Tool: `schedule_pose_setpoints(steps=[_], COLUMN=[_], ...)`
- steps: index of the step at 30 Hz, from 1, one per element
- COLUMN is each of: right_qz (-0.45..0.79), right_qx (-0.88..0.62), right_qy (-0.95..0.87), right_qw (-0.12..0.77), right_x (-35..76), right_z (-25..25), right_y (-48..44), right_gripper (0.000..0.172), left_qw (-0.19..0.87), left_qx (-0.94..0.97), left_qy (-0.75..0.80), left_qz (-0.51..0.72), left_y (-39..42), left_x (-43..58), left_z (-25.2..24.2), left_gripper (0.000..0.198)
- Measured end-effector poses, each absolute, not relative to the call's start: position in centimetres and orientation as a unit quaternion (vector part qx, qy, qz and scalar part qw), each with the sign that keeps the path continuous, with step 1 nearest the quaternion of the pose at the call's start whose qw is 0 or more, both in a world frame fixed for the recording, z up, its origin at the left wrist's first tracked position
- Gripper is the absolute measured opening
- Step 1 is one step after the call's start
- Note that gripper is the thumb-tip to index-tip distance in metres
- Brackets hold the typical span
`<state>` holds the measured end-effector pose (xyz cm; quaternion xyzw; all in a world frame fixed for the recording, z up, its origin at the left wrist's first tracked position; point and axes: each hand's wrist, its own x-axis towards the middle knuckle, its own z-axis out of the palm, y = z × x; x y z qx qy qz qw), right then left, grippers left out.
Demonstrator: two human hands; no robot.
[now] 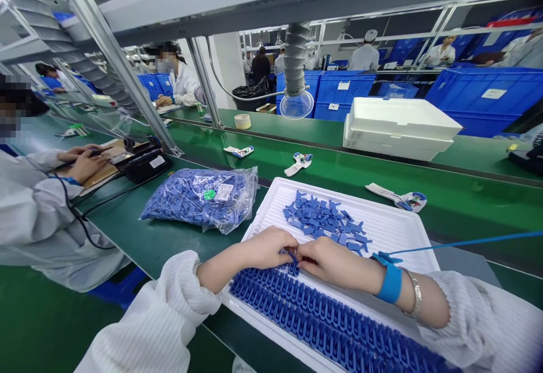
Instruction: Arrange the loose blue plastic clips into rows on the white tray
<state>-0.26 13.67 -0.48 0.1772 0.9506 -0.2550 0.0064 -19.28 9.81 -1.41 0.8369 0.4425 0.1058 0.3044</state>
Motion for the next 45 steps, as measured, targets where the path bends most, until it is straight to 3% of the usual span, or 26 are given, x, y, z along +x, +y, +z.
schedule_pose_setpoints(steps=[16, 24, 33, 37, 41, 45], right_qz=[-0.256, -0.216, -0.118, -0.067, -0.067, -0.116], right_qx=[0.184, 0.199, 0.247, 0.196, 0.127, 0.086], right_qy=[0.949, 0.956, 0.962, 0.978, 0.99, 0.989], right_qw=[-0.004, 0.002, -0.011, -0.011, -0.007, -0.022], right_x=[-0.6, 0.4, 3.1, 2.8, 1.9, 1.9], right_z=[-0.5, 0.9, 0.6, -0.8, -1.2, -0.4], right_y=[13.7, 14.7, 17.8, 17.2, 17.4, 17.3], right_gripper=[0.005, 0.009, 0.018, 0.035, 0.022, 0.025], left_qw=[0.346, 0.361, 0.355, 0.347, 0.339, 0.338], left_qx=[0.804, 0.783, 0.775, 0.777, 0.776, 0.779], left_qy=[0.467, 0.488, 0.501, 0.503, 0.509, 0.504], left_qz=[0.123, 0.133, 0.149, 0.154, 0.157, 0.161], left_y=[9.2, 8.7, 8.6, 8.7, 8.5, 8.3], left_x=[-19.9, -20.9, -20.7, -20.3, -20.1, -19.8], left_z=[-1.3, -0.1, -0.3, -0.2, -0.1, -0.3], left_gripper=[0.016, 0.04, 0.037, 0.035, 0.034, 0.034])
